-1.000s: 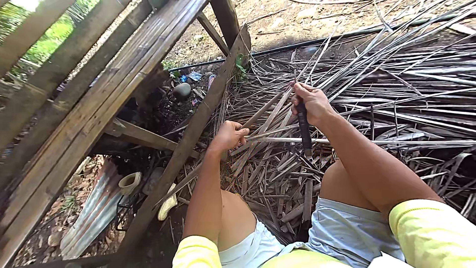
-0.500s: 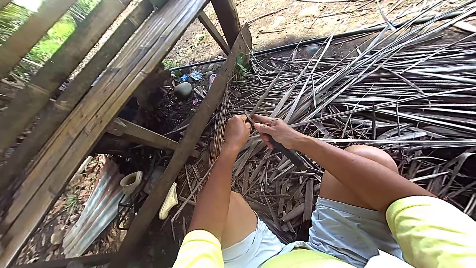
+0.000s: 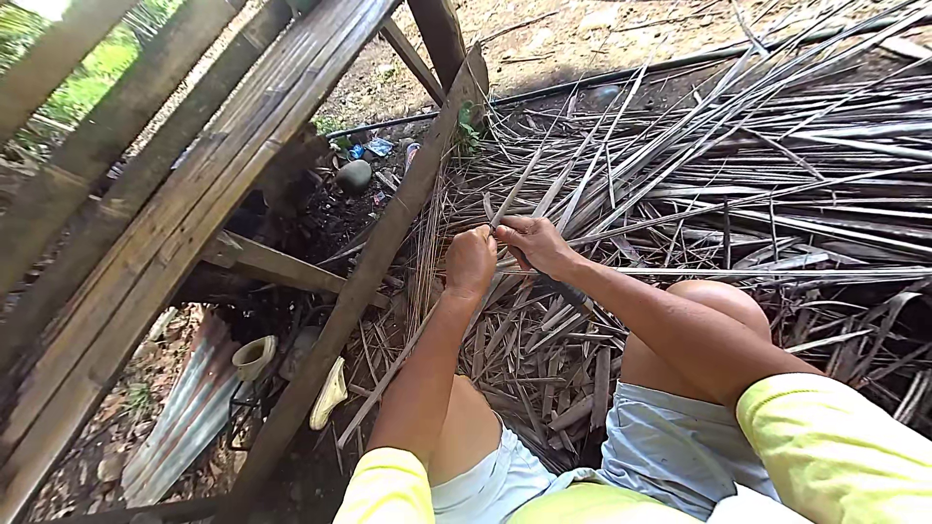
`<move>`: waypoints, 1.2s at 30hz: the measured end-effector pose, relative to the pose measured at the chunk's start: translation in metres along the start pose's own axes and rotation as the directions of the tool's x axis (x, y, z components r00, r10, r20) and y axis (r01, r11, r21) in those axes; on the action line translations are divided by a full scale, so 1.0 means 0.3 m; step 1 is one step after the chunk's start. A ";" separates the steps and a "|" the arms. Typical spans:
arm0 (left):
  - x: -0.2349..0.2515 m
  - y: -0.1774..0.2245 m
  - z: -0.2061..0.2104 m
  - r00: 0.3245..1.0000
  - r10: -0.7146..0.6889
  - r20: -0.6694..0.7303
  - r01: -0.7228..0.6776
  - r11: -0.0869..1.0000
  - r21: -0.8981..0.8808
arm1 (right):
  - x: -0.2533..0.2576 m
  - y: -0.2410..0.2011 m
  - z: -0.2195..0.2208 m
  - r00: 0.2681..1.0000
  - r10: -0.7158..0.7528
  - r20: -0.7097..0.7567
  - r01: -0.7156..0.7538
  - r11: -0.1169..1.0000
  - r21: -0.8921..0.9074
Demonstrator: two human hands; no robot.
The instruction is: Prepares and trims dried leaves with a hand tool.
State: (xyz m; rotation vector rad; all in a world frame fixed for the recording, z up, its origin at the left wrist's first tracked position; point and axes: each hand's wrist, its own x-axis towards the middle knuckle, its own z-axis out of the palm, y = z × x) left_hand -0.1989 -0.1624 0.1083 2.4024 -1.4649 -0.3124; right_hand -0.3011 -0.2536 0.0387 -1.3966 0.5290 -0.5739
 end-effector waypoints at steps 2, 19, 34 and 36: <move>0.004 -0.004 -0.003 1.000 -0.005 0.022 0.005 1.000 -0.007 | -0.003 -0.011 -0.006 1.000 0.009 0.022 -0.006 0.994 -0.114; -0.002 -0.013 -0.061 0.993 -0.054 0.101 0.058 0.997 -0.041 | 0.077 -0.016 -0.132 0.992 0.069 -0.102 -0.065 0.997 0.046; 0.021 -0.093 -0.065 0.983 -0.140 0.115 0.150 0.985 -0.085 | -0.008 -0.028 -0.103 0.999 0.033 -0.024 -0.035 0.998 -0.056; 0.010 -0.053 -0.063 0.984 -0.161 0.077 0.161 0.987 0.010 | -0.035 -0.013 -0.045 0.988 0.115 0.100 -0.109 0.992 -0.061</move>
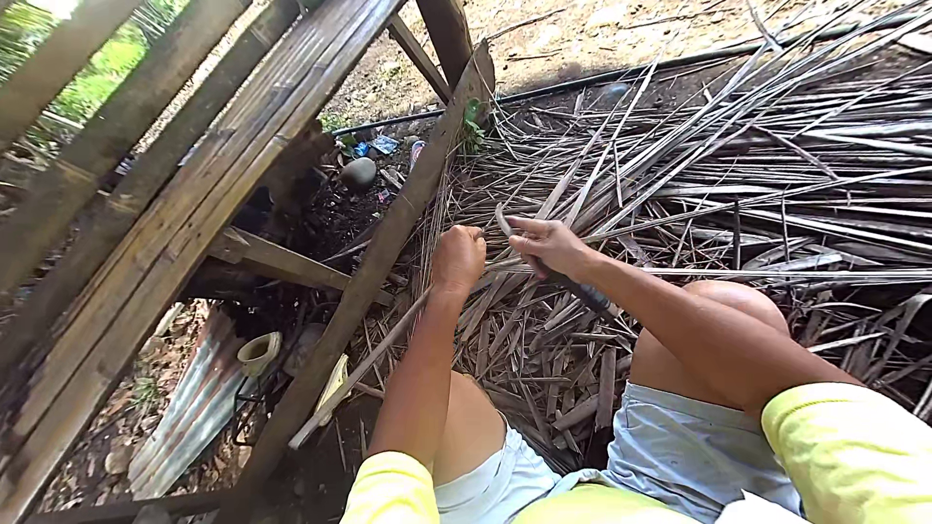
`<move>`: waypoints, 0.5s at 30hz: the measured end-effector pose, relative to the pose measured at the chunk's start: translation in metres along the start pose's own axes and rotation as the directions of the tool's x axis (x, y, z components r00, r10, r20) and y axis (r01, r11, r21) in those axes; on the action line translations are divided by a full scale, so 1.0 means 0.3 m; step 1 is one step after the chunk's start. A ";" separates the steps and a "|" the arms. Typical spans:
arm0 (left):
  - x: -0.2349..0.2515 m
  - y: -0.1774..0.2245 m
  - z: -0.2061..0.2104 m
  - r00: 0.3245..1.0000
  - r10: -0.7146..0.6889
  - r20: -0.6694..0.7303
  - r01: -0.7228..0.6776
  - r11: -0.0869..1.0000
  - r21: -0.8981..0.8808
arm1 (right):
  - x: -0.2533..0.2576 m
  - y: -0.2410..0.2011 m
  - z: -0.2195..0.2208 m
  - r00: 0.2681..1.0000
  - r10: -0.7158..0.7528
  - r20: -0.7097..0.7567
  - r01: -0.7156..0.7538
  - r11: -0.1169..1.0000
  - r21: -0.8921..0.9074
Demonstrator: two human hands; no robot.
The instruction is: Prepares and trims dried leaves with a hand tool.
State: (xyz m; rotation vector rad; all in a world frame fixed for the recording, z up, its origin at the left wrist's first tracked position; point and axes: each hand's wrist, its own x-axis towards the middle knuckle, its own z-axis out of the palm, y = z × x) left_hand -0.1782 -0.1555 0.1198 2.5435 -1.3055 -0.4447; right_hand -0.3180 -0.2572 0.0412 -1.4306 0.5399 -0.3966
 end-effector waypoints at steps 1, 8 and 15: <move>-0.013 0.020 0.005 1.000 0.003 -0.013 -0.003 0.998 0.058 | -0.002 0.003 0.014 0.999 0.019 0.028 -0.020 1.000 0.022; -0.061 0.070 0.015 0.996 0.083 -0.026 -0.078 0.986 0.147 | 0.043 0.008 -0.056 0.989 -0.007 -0.146 0.030 0.987 0.156; -0.043 0.009 -0.011 0.997 0.067 0.031 -0.065 0.995 -0.076 | 0.089 -0.019 -0.210 0.883 0.055 -0.466 0.085 0.958 0.275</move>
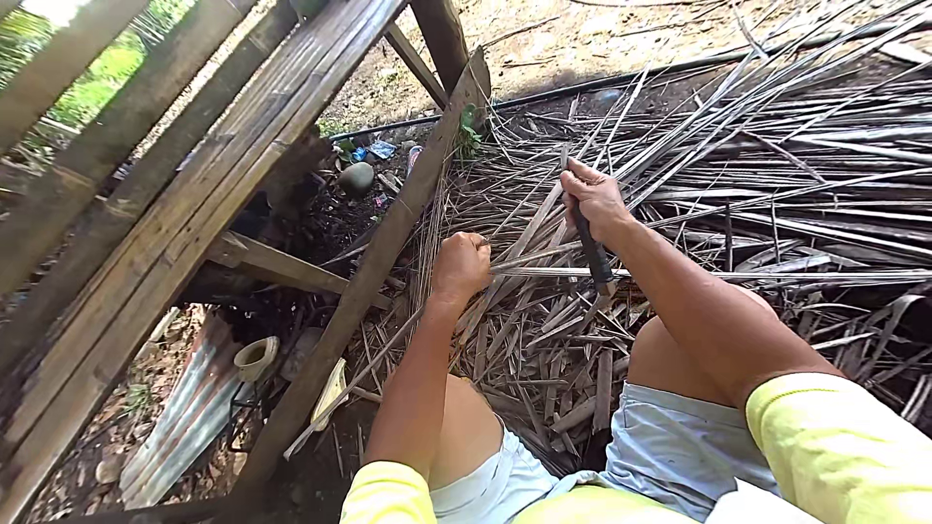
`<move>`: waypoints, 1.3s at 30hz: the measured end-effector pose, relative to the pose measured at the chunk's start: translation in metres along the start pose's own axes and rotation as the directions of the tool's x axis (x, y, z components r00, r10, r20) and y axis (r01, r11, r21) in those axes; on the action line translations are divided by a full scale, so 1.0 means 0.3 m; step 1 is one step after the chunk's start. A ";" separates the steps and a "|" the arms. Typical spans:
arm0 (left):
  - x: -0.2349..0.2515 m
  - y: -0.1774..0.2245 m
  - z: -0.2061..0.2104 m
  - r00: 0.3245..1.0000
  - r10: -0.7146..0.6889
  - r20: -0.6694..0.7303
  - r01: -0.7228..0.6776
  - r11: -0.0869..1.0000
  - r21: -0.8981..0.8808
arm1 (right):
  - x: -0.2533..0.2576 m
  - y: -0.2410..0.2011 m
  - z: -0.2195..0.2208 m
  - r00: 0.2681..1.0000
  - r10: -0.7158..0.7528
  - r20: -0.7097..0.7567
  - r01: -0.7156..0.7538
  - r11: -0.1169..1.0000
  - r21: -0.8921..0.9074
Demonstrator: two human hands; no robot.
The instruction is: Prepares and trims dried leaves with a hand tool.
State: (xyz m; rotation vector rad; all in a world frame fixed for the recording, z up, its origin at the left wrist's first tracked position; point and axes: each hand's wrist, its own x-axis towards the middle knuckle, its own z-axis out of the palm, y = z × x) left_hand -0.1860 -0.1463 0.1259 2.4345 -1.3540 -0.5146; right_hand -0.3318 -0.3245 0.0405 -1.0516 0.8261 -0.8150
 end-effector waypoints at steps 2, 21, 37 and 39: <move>0.028 -0.024 0.003 0.998 -0.041 0.050 0.044 0.997 -0.060 | -0.050 0.000 0.030 0.996 -0.031 0.086 0.039 0.995 -0.088; 0.041 -0.058 -0.081 0.926 -0.012 0.377 0.259 0.747 -0.613 | -0.111 0.023 0.038 0.907 -0.105 0.409 0.175 0.975 -0.138; 0.053 -0.085 -0.026 0.959 0.003 0.284 0.150 0.844 -0.515 | -0.193 -0.009 0.078 0.890 0.115 0.441 -0.119 0.993 -0.018; 0.052 -0.061 -0.013 0.943 0.077 0.323 0.102 0.858 -0.503 | -0.168 0.012 0.092 0.891 0.111 0.440 -0.148 0.988 0.051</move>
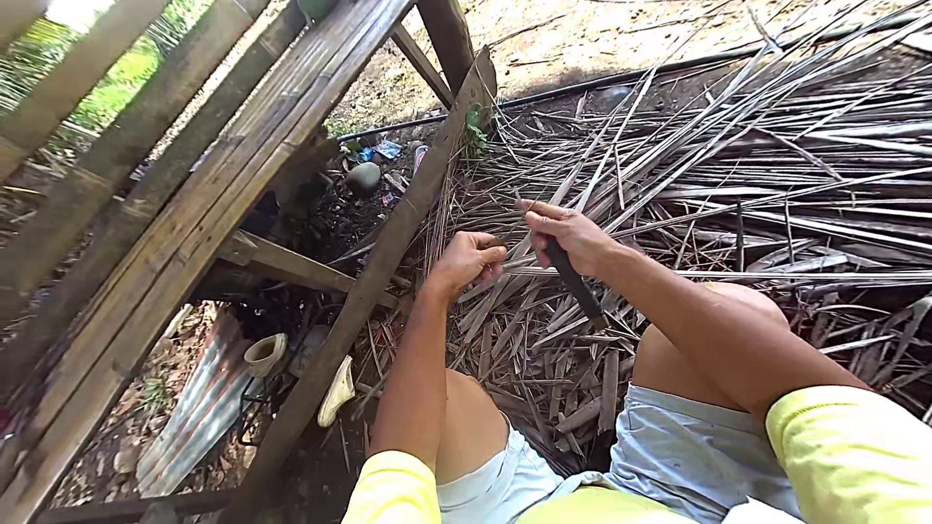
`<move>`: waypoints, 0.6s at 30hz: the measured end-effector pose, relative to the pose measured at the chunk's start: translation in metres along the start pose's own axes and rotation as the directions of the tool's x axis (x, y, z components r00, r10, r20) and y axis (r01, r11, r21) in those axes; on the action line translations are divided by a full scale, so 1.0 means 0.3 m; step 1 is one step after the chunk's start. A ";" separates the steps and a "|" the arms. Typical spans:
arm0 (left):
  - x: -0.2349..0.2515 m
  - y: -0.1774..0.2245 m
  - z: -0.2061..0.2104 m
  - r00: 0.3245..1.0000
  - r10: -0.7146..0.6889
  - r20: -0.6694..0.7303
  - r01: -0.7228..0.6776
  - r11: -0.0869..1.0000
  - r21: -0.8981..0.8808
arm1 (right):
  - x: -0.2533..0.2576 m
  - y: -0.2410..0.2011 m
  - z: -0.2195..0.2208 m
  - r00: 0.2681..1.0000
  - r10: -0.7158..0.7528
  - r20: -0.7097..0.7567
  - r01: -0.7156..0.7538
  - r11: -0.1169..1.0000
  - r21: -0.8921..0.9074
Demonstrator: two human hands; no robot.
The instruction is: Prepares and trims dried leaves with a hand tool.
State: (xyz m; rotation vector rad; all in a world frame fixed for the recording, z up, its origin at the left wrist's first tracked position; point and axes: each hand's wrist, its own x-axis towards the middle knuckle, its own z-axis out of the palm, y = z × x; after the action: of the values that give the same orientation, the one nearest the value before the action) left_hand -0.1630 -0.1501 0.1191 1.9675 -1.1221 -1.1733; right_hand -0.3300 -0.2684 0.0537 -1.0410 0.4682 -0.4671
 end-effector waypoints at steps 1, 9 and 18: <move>-0.001 0.004 -0.001 1.000 -0.002 0.020 0.001 1.000 0.005 | 0.015 -0.005 -0.018 1.000 -0.026 -0.010 0.026 0.999 0.030; 0.003 -0.035 -0.063 0.995 -0.086 -0.054 0.093 0.984 0.152 | 0.012 -0.078 -0.108 0.968 -0.142 -0.207 0.138 0.990 -0.036; 0.061 -0.002 0.019 0.970 0.061 -0.237 0.022 0.944 0.331 | -0.043 0.048 0.091 0.975 0.070 0.211 -0.023 0.976 -0.218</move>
State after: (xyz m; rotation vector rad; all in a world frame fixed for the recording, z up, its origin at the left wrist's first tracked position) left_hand -0.1632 -0.1664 0.1087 2.2727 -1.2660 -0.7376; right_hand -0.3228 -0.2357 0.0542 -1.2711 0.3517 -0.2599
